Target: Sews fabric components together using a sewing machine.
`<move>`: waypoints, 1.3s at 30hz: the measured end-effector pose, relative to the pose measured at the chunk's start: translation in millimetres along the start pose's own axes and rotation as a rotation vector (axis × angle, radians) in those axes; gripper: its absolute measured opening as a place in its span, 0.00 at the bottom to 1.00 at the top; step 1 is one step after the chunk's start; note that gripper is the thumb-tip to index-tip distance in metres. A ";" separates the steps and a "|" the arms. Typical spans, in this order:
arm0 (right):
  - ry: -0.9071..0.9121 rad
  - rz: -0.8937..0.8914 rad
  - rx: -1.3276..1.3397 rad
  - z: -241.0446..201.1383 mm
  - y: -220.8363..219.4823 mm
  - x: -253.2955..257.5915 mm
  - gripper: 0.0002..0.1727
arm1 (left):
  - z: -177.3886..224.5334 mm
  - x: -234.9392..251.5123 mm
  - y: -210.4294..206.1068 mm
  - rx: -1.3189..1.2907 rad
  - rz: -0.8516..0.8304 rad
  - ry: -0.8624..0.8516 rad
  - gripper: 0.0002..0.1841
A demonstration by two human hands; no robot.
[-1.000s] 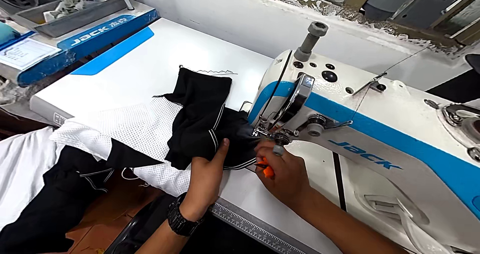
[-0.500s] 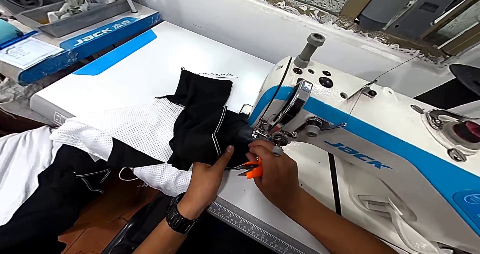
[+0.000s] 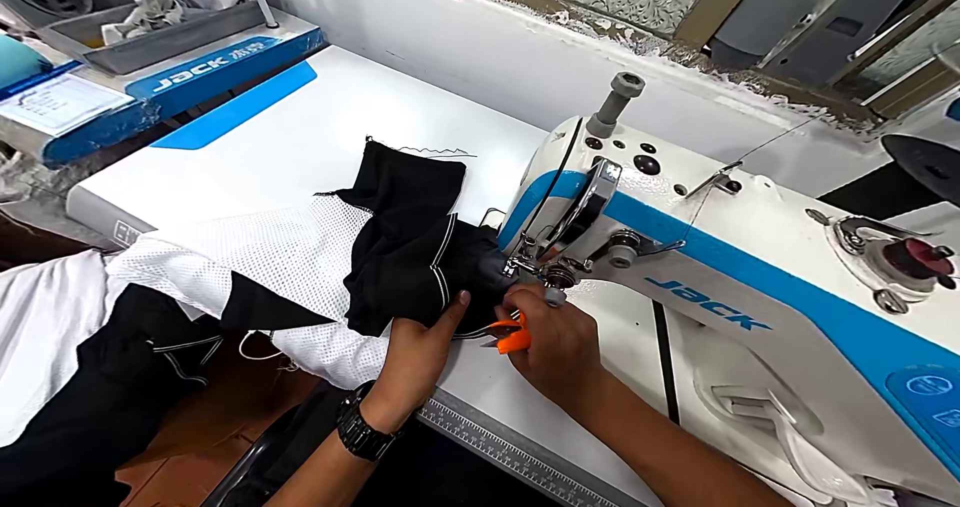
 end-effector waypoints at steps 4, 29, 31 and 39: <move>-0.032 -0.015 -0.012 3.0 -2.8 -3.3 0.11 | -0.3 1.6 0.1 -0.013 -0.007 0.001 0.13; -0.053 -0.109 -0.129 14.5 1.5 -14.6 0.19 | 0.0 7.2 1.5 -0.039 0.080 0.062 0.14; -0.042 -0.084 -0.124 7.6 -1.2 -9.1 0.19 | 0.1 6.1 1.3 -0.036 0.071 0.060 0.13; -0.001 -0.082 -0.049 0.9 -5.5 -1.8 0.06 | -0.3 4.6 0.8 -0.035 0.071 0.076 0.13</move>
Point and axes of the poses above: each hand's wrist, its own x-axis towards the middle knuckle, its own y-axis out of the back of the hand, z = x × y, the point moved 9 cm from there along x, towards the middle knuckle, and after that the axes turned 11 degrees about z, right-handed, at the moved point
